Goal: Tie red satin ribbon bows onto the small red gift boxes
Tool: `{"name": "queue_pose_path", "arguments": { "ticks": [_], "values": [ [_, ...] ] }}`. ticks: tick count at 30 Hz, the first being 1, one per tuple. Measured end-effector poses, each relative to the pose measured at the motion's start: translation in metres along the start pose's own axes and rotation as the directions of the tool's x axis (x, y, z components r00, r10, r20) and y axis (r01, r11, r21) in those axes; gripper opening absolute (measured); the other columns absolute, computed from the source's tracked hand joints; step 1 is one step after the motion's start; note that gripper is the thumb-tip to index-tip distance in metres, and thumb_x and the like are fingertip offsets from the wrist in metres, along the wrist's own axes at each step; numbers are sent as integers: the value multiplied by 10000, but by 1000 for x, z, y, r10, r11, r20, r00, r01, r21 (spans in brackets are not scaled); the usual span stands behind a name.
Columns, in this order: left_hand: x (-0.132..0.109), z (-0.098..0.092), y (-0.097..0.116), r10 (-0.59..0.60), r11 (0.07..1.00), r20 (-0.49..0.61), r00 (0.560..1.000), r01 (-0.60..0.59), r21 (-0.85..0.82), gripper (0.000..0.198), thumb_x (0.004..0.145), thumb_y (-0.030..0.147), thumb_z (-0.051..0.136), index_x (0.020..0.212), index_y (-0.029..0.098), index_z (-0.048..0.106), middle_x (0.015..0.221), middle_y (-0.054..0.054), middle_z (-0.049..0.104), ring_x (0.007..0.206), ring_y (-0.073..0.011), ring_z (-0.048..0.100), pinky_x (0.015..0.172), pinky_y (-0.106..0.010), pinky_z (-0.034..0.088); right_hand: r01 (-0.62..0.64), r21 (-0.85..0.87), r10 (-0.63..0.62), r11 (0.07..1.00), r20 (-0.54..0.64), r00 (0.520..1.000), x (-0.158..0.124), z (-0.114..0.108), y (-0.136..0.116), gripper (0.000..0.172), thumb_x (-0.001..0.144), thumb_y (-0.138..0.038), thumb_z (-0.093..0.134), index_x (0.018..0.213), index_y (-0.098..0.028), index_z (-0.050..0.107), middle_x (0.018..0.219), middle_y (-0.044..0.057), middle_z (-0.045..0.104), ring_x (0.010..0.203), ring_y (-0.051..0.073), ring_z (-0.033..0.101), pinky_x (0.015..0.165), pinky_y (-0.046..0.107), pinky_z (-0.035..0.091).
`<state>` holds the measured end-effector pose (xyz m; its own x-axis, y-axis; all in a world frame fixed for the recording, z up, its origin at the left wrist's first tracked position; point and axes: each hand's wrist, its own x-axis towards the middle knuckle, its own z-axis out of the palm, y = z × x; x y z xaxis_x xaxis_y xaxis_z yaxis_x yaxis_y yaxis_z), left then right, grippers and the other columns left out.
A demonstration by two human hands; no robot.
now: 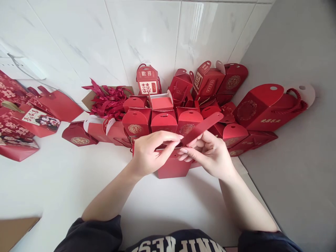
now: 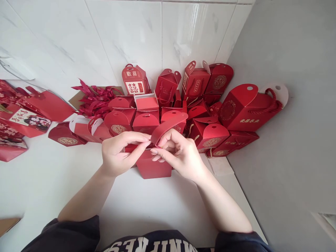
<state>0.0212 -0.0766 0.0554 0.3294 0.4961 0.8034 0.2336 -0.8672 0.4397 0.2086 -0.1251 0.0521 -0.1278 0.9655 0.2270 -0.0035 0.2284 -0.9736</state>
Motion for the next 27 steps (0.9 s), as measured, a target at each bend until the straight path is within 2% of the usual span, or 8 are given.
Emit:
{"name": "queue_pose_path", "arguments": {
  "ticks": [4,6,13,15,17,19,23,27],
  "values": [
    [2,0,-4,-18,1000,-113,993,21,19,188,839,53,634,866,222,711,880,-7,750,847,-152,712,735,-268,604,34,-9,-35,999,-116,993,2,0,-7,217,809,-339,770,803,-197,606,749,40,761,733,206,761,658,305,660],
    [5,-2,-4,-40,999,-113,993,42,15,220,830,32,631,882,221,732,882,-13,744,831,-144,696,735,-268,587,56,-53,-62,997,-124,990,2,0,-9,198,791,-337,786,789,-189,653,755,43,760,713,196,754,669,306,658],
    [9,-8,6,-47,987,178,983,73,-144,241,832,67,641,992,205,758,951,-50,744,835,-147,693,729,-251,583,91,-184,-95,979,-10,995,-1,-1,-4,247,807,-333,768,808,-214,552,725,10,732,693,183,738,647,287,626],
    [9,-10,7,-51,980,238,970,94,-173,224,826,102,672,1009,199,756,943,-56,742,831,-153,692,721,-252,582,176,-401,-198,899,-14,980,-3,-1,-2,207,852,-320,717,786,-220,548,709,1,713,614,142,692,569,241,579],
    [9,-11,6,-73,978,277,958,123,-167,177,830,142,693,983,199,761,895,-54,735,787,-149,683,676,-247,570,250,-613,-314,750,4,949,-5,-2,-2,164,883,-293,676,781,-222,569,709,-2,702,537,103,616,504,216,522],
    [9,-12,4,-80,983,282,956,123,-139,129,846,158,687,939,201,764,831,-40,722,721,-128,660,609,-227,540,302,-696,-385,651,40,922,-8,-2,-3,132,890,-266,670,797,-224,587,735,0,709,525,93,586,489,212,504],
    [9,-14,0,-10,996,219,976,29,-82,119,850,109,678,916,180,746,833,-29,726,721,-102,652,649,-201,533,418,-611,-471,672,83,878,-10,0,-5,55,884,-184,675,877,-222,636,830,2,740,674,117,672,576,208,557],
    [10,-14,-1,60,996,180,982,-48,-71,129,842,80,677,917,166,737,800,-25,711,689,-87,633,626,-188,519,448,-529,-507,720,40,861,-10,3,-5,120,856,-102,687,899,-211,658,844,-13,735,732,109,686,637,198,569]
  ]
}}
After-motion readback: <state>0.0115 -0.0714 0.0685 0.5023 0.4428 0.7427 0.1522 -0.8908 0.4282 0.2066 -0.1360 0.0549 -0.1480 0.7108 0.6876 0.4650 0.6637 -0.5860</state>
